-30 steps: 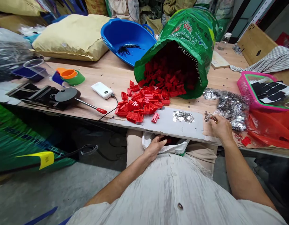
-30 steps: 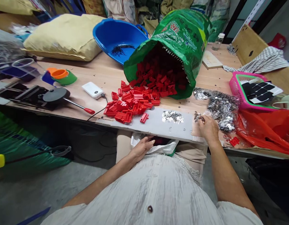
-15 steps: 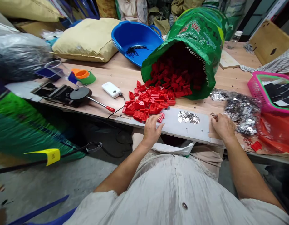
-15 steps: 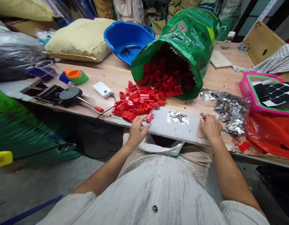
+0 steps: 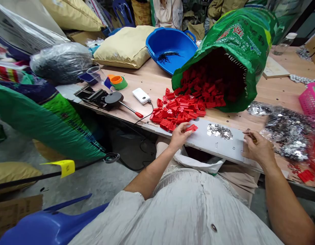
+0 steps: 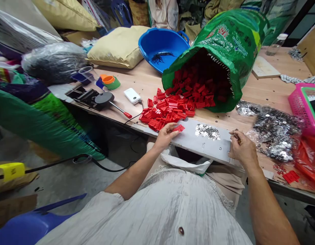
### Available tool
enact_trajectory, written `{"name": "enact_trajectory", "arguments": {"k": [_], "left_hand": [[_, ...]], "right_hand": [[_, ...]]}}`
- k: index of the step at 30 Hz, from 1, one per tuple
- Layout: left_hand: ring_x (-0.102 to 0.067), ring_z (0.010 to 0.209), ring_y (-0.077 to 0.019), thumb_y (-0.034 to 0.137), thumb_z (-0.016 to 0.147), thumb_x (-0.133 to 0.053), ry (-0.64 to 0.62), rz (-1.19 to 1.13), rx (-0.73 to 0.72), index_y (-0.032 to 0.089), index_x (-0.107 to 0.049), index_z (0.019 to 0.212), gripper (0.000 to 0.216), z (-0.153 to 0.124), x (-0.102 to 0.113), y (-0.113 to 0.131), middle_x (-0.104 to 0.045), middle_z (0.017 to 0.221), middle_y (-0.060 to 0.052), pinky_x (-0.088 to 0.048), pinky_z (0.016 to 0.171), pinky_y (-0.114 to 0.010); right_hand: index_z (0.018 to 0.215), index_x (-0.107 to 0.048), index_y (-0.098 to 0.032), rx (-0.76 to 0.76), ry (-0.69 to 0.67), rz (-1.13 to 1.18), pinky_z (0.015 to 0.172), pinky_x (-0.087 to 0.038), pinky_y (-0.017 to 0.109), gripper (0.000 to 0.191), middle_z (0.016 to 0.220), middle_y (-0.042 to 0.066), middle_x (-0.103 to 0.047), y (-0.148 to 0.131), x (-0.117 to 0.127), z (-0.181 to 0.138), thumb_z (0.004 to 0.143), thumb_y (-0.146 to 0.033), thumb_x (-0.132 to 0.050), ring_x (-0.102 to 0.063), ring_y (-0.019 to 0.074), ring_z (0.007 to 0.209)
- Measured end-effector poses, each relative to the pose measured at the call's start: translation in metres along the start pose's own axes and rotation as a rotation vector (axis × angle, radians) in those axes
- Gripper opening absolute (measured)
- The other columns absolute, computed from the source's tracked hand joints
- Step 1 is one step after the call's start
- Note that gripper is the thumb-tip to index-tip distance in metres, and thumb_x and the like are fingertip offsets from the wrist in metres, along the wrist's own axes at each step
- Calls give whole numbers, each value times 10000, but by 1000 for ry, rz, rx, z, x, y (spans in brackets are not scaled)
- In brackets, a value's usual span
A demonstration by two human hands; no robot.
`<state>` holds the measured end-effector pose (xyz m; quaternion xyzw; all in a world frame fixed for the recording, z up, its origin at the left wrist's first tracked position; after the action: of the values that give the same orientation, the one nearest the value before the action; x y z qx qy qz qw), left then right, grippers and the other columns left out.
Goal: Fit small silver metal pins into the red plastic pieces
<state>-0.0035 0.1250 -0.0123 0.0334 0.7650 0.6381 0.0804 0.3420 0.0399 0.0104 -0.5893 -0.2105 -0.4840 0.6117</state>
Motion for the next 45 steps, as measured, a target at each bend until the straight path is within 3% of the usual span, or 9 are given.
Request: {"name": "enact_trajectory", "arguments": {"k": [3, 7, 14, 17, 22, 25, 34, 39, 45], "left_hand": [[-595, 710, -118, 232, 734, -760, -167, -362, 258, 201, -606, 1200, 492, -14, -17, -5, -694, 962, -48, -457, 695, -243], [-606, 678, -91, 159, 740, -726, -334, -598, 454, 244, -582, 1263, 550, -39, -35, -3, -688, 1112, -79, -434, 606, -208], [-651, 757, -143, 235, 836, -623, -479, -657, 566, 233, -569, 1291, 458, -60, -50, -10, -642, 1252, -142, -459, 629, -243], [-655, 818, -155, 270, 831, -645, -482, -677, 559, 213, -585, 1270, 448, -61, -52, -12, -625, 1280, -142, -459, 629, -234], [-653, 901, -170, 162, 719, -755, -440, -603, 501, 223, -592, 1255, 564, -63, -51, -14, -614, 1306, -113, -477, 666, -227], [-661, 877, -171, 232, 708, -794, -461, -601, 493, 205, -597, 1246, 574, -66, -54, -13, -642, 1254, -127, -491, 699, -239], [-684, 969, -205, 221, 636, -861, -453, -671, 382, 182, -604, 1115, 545, -69, -60, -2, -692, 1088, -84, -443, 1015, -381], [-673, 1011, -218, 179, 573, -888, -427, -616, 302, 172, -645, 1066, 550, -68, -60, 1, -690, 1055, -72, -385, 1090, -428], [-661, 915, -161, 178, 548, -889, -346, -456, 228, 202, -684, 1049, 542, -65, -58, -2, -650, 1068, -36, -448, 973, -352]], "right_hand": [[1043, -687, -258, -5, -85, -57, 661, -456, 324, 260, 922, 42, -739, -21, -9, -10, 872, -343, -510, -656, 211, 724], [1083, -685, -266, -5, -152, -281, 628, -421, 325, 289, 850, 43, -737, -44, -15, -21, 876, -397, -532, -651, 233, 722], [1076, -673, -255, -57, -224, 143, 654, -461, 297, 311, 880, 22, -748, -39, -6, -17, 899, -454, -512, -654, 177, 697], [1000, -694, -245, -26, -178, 119, 713, -472, 316, 242, 941, 31, -749, -35, -1, -16, 877, -375, -531, -667, 198, 783], [952, -703, -247, 130, -262, 7, 775, -475, 354, 201, 959, 49, -736, -41, -21, -25, 856, -356, -564, -657, 223, 851], [927, -699, -251, 153, -268, -53, 782, -469, 357, 202, 960, 50, -732, -40, -31, -28, 883, -369, -541, -653, 227, 860], [911, -685, -239, 189, -257, -34, 804, -464, 359, 222, 964, 60, -706, -37, -38, -27, 902, -379, -512, -645, 227, 884], [913, -687, -238, 109, -204, 122, 755, -482, 346, 267, 928, 58, -725, -45, -30, -29, 899, -450, -524, -656, 218, 808], [863, -673, -219, 17, -237, 484, 591, -448, 270, 259, 764, 5, -669, -81, -23, -38, 852, -471, -617, -554, 135, 593]]}}
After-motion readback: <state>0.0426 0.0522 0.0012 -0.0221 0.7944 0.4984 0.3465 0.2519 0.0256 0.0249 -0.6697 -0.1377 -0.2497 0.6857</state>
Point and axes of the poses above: each hand's wrist, its own z-axis towards the middle knuckle, its own x-axis out of the back of the hand, y = z × x, the point moved 7 cm from there along z, towards the middle knuckle
